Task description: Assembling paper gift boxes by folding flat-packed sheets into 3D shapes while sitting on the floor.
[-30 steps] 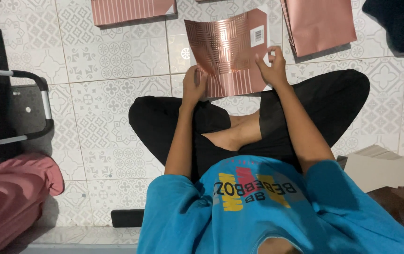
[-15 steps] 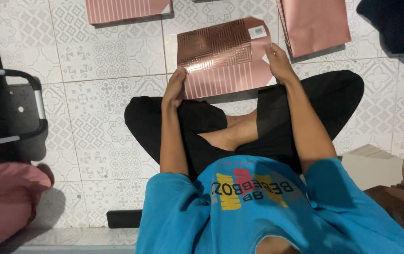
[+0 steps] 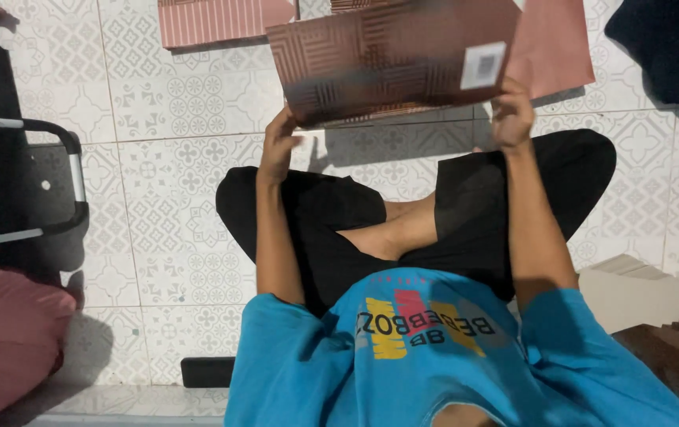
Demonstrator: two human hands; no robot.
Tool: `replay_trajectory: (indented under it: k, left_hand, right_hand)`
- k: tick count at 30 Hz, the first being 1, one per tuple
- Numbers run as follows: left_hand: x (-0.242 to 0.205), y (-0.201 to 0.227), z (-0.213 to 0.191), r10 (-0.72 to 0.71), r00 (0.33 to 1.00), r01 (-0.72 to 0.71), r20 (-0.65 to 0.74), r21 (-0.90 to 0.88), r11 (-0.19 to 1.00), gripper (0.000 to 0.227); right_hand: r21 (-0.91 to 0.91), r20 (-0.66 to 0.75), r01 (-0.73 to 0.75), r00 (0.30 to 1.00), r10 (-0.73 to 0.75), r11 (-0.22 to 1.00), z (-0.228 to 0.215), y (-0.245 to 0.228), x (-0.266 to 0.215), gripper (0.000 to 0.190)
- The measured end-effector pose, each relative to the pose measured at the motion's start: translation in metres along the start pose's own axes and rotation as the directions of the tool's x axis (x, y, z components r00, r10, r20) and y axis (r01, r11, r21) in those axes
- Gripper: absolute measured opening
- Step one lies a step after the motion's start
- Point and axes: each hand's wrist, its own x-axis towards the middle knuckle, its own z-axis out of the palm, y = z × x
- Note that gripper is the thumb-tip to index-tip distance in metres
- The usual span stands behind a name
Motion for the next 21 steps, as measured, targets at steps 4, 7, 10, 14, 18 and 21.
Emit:
replay_trajectory:
  k: [4, 7, 10, 14, 18, 21]
  left_hand:
    - [0.009, 0.030, 0.016, -0.121, 0.990, 0.133, 0.066, -0.212, 0.968, 0.081]
    - [0.020, 0.034, 0.034, -0.247, 0.965, 0.240, -0.082, -0.090, 0.967, 0.113]
    - [0.027, 0.032, 0.041, -0.326, 0.918, 0.334, -0.226, -0.005, 0.943, 0.118]
    - [0.025, 0.035, 0.038, -0.234, 0.927, 0.217, -0.292, -0.092, 0.972, 0.053]
    - [0.016, 0.037, 0.028, -0.114, 0.983, 0.059, -0.147, -0.334, 0.941, 0.064]
    - [0.012, 0.043, 0.032, -0.132, 0.972, 0.120, -0.193, -0.073, 0.990, 0.074]
  right_hand:
    - [0.028, -0.103, 0.268, 0.959, -0.264, 0.963, -0.005, -0.006, 0.000, 0.030]
    - [0.141, -0.064, 0.040, 0.997, -0.031, 0.989, 0.003, -0.021, 0.007, 0.037]
    - [-0.042, -0.059, -0.132, 0.990, 0.129, 0.990, 0.017, -0.035, 0.011, 0.054]
    - [-0.103, 0.056, 0.104, 0.994, -0.099, 0.989, 0.045, -0.071, 0.003, 0.020]
    - [0.005, 0.121, 0.028, 0.992, -0.029, 1.000, 0.049, -0.089, -0.007, 0.039]
    - [-0.133, 0.135, 0.021, 0.991, -0.003, 0.991, 0.062, -0.090, -0.008, 0.078]
